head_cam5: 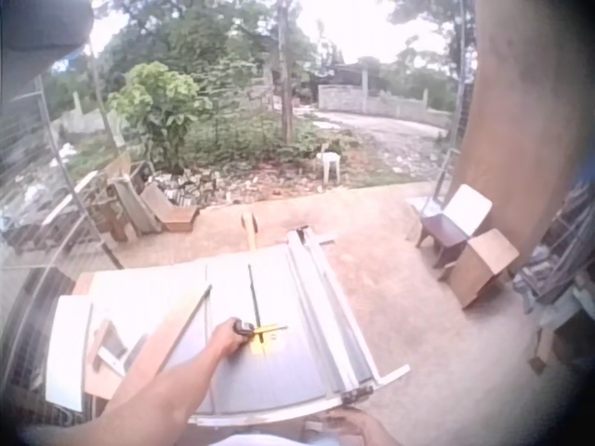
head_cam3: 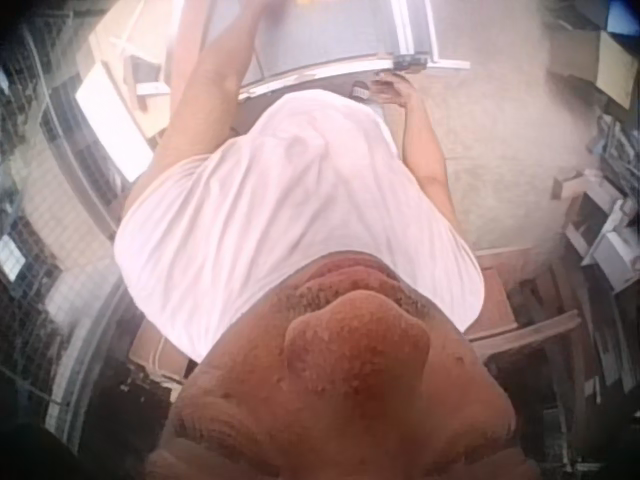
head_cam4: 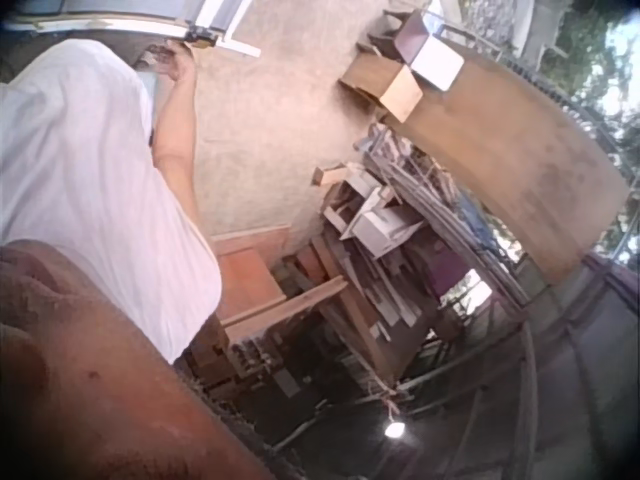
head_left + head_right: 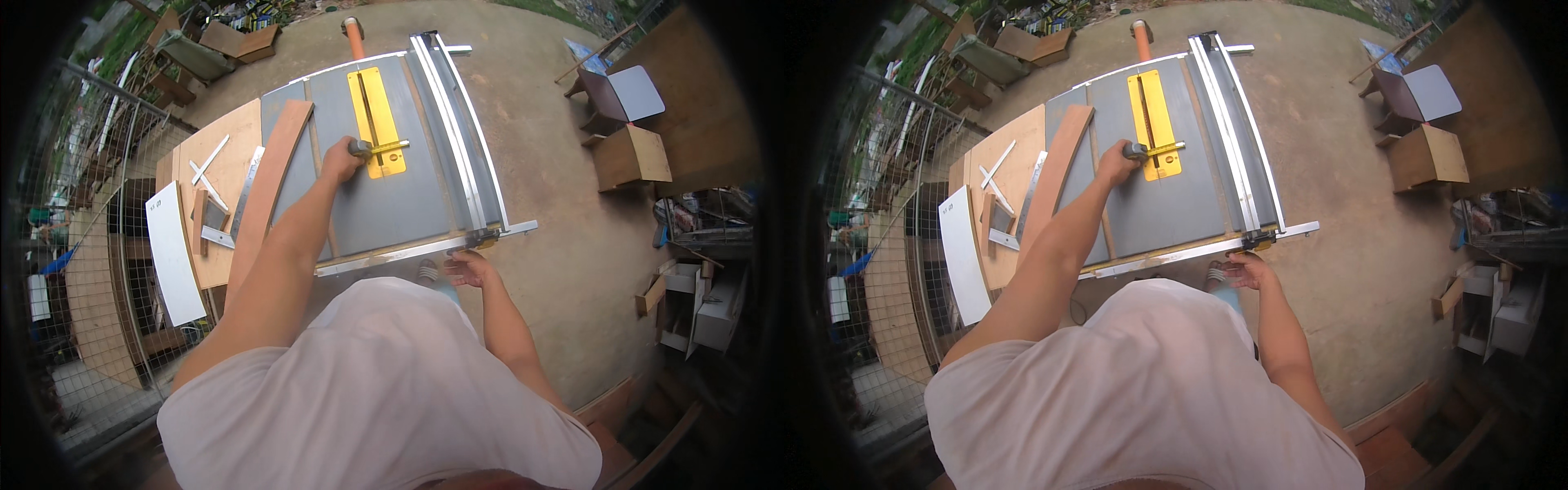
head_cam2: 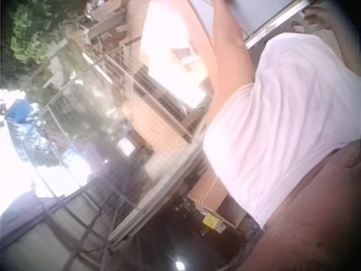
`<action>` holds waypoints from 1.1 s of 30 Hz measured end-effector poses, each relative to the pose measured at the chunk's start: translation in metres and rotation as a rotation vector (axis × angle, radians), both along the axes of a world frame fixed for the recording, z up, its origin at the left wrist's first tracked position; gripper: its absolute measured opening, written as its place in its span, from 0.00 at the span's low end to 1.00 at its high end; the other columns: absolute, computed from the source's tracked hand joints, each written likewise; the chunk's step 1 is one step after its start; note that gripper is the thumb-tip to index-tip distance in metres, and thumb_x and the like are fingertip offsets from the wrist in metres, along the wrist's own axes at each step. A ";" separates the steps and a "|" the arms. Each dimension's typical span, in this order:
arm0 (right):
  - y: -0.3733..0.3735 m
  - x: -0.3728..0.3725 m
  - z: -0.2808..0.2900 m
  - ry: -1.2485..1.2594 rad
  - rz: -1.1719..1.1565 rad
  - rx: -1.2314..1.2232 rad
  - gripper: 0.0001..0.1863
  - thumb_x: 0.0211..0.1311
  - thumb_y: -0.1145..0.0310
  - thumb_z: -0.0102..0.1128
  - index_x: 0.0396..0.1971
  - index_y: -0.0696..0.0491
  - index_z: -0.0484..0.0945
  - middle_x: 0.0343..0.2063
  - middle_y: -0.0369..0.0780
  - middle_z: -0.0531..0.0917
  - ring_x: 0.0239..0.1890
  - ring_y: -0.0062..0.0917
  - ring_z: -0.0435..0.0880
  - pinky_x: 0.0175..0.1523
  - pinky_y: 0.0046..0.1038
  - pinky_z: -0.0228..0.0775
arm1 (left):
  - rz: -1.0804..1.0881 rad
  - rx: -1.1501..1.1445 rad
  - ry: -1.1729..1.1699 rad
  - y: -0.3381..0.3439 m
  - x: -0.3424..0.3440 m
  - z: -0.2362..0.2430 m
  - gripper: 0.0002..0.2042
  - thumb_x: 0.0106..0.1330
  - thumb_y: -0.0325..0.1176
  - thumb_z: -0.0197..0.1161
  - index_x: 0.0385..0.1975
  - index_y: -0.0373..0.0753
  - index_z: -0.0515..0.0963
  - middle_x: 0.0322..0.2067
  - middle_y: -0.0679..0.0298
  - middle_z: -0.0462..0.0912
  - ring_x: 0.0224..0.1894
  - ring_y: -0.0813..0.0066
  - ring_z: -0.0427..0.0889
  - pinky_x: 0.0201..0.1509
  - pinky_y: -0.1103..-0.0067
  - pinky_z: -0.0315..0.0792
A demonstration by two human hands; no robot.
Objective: The person measures and marks a wooden plank using a tape measure and a square ruler. They then position the plank on a table saw and cut it into smaller pieces. The person handles the cut pieces and continues to measure and mark another plank.
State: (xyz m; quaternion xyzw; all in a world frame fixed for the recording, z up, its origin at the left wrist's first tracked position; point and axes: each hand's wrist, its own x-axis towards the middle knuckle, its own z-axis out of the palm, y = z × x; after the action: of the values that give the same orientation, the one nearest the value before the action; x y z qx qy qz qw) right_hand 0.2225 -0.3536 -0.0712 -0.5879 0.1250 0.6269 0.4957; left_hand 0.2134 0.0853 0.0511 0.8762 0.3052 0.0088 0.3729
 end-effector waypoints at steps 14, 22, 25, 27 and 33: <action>0.000 -0.002 0.043 -0.255 0.097 -0.228 0.23 0.54 0.51 0.68 0.46 0.49 0.82 0.44 0.44 0.86 0.50 0.41 0.83 0.55 0.51 0.71 | 0.027 0.028 -0.008 -0.011 0.010 0.007 0.29 0.53 0.41 0.76 0.54 0.40 0.75 0.48 0.49 0.83 0.54 0.49 0.78 0.57 0.65 0.73; 0.005 -0.005 0.027 -0.208 0.000 -0.319 0.21 0.48 0.59 0.73 0.43 0.50 0.80 0.34 0.35 0.85 0.40 0.28 0.83 0.55 0.49 0.68 | -0.029 0.050 -0.062 -0.017 0.013 0.008 0.29 0.55 0.44 0.75 0.56 0.44 0.74 0.49 0.47 0.80 0.54 0.48 0.78 0.58 0.65 0.73; 0.038 -0.045 0.009 -0.800 0.033 -0.740 0.24 0.50 0.52 0.69 0.43 0.53 0.81 0.40 0.44 0.87 0.46 0.41 0.84 0.55 0.50 0.68 | 0.005 0.047 -0.110 -0.002 0.002 -0.017 0.29 0.55 0.45 0.74 0.56 0.45 0.74 0.49 0.47 0.78 0.52 0.49 0.78 0.57 0.65 0.73; 0.046 -0.041 0.045 -0.893 0.098 -0.975 0.30 0.54 0.47 0.65 0.48 0.55 0.79 0.48 0.52 0.84 0.54 0.51 0.81 0.58 0.49 0.68 | 0.025 0.058 -0.078 -0.017 0.006 0.003 0.28 0.56 0.39 0.74 0.57 0.44 0.74 0.47 0.48 0.78 0.51 0.50 0.78 0.56 0.65 0.73; -0.002 -0.004 0.034 -0.284 -0.105 -0.188 0.24 0.55 0.62 0.71 0.52 0.53 0.78 0.47 0.48 0.83 0.52 0.38 0.82 0.55 0.51 0.71 | -0.056 0.119 -0.159 -0.007 0.002 -0.019 0.29 0.57 0.41 0.74 0.59 0.47 0.72 0.45 0.49 0.77 0.49 0.49 0.78 0.54 0.65 0.74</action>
State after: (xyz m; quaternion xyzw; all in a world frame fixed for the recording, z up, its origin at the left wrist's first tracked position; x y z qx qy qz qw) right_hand 0.2180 -0.3553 -0.0376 -0.7071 0.1425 0.4962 0.4833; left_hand 0.2156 0.0779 0.0318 0.9015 0.2488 0.0860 0.3435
